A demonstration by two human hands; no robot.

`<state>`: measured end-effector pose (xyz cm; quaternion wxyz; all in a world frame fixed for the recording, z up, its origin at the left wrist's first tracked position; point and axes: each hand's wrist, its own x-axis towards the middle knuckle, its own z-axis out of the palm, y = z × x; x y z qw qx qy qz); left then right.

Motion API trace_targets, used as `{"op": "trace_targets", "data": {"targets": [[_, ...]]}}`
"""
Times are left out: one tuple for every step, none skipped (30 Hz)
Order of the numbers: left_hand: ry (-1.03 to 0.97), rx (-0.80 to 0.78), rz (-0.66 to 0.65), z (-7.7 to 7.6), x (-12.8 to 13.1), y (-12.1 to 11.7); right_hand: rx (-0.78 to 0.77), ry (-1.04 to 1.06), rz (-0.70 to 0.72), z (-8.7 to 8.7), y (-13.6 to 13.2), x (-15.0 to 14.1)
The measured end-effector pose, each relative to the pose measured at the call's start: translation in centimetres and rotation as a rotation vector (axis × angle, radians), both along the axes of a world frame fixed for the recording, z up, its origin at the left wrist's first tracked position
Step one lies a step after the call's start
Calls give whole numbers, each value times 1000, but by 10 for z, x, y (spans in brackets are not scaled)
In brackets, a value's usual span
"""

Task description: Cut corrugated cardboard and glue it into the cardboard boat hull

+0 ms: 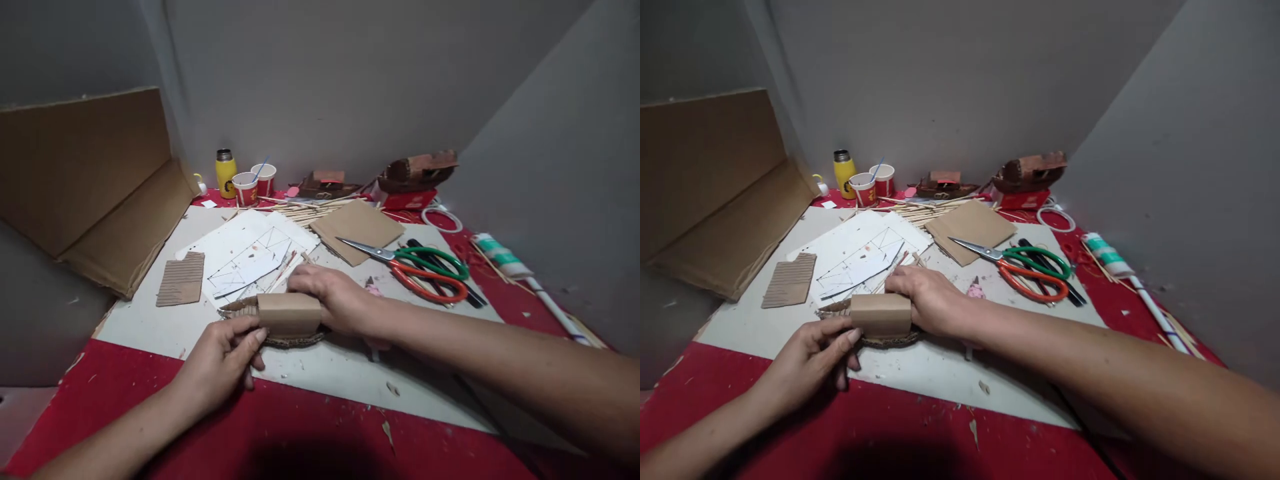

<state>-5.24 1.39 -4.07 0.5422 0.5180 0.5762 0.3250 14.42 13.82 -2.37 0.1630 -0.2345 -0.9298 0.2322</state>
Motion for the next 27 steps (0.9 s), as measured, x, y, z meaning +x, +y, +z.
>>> {"op": "trace_targets", "data": {"targets": [[-13,-7,3,1,0,0,-39,-9,-9,1,0,0],[-22,-11,9,2,1,0,-79,-16,-16,2,0,0],[-25,-11,19,2,1,0,-110,-20,-23,3,-1,-1],[-26,-7,33,2,1,0,-128,-21,-26,4,-1,-1],[-26,0,53,2,2,0,-128,-18,-27,4,-1,-1],[-26,9,73,2,2,0,-117,-13,-26,4,-1,-2],[-26,18,88,2,3,0,-105,-7,-24,4,-1,-3],[-27,29,97,2,3,0,-94,0,-26,4,-1,-3],[-30,43,102,2,4,0,-83,6,-29,3,0,-4],[-31,59,105,2,4,0,-73,8,-36,3,0,-5],[-29,77,105,1,5,0,-62,8,-46,2,1,-6],[-26,94,105,1,5,0,-53,7,-58,2,2,-7],[-23,110,105,1,4,0,-46,2,-69,2,2,-8],[-21,125,105,0,4,0,-42,-4,-79,4,2,-8],[-18,139,105,1,2,0,-38,-7,-86,5,1,-9],[-15,153,104,2,1,0,-33,-7,-95,8,-1,-9],[-10,168,103,4,0,-1,-27,-3,-104,12,-4,-9],[-2,185,100,7,-2,-3,-18,8,-114,16,-8,-9],[10,205,98,12,-3,-4,-8,24,-123,22,-12,-8],[26,230,95,17,-5,-7,3,44,-132,28,-18,-7],[45,261,91,23,-5,-9,15,66,-139,34,-23,-5],[68,298,86,30,-6,-12,28,91,-146,40,-30,-3],[94,337,78,36,-6,-15,44,117,-155,47,-36,0],[122,378,69,42,-5,-17,64,145,-168,52,-43,3],[152,418,57,48,-4,-20,86,173,-182,58,-49,6],[184,458,44,53,-3,-22,112,201,-197,62,-56,9],[219,500,29,57,-2,-24,139,228,-209,66,-62,13]]}}
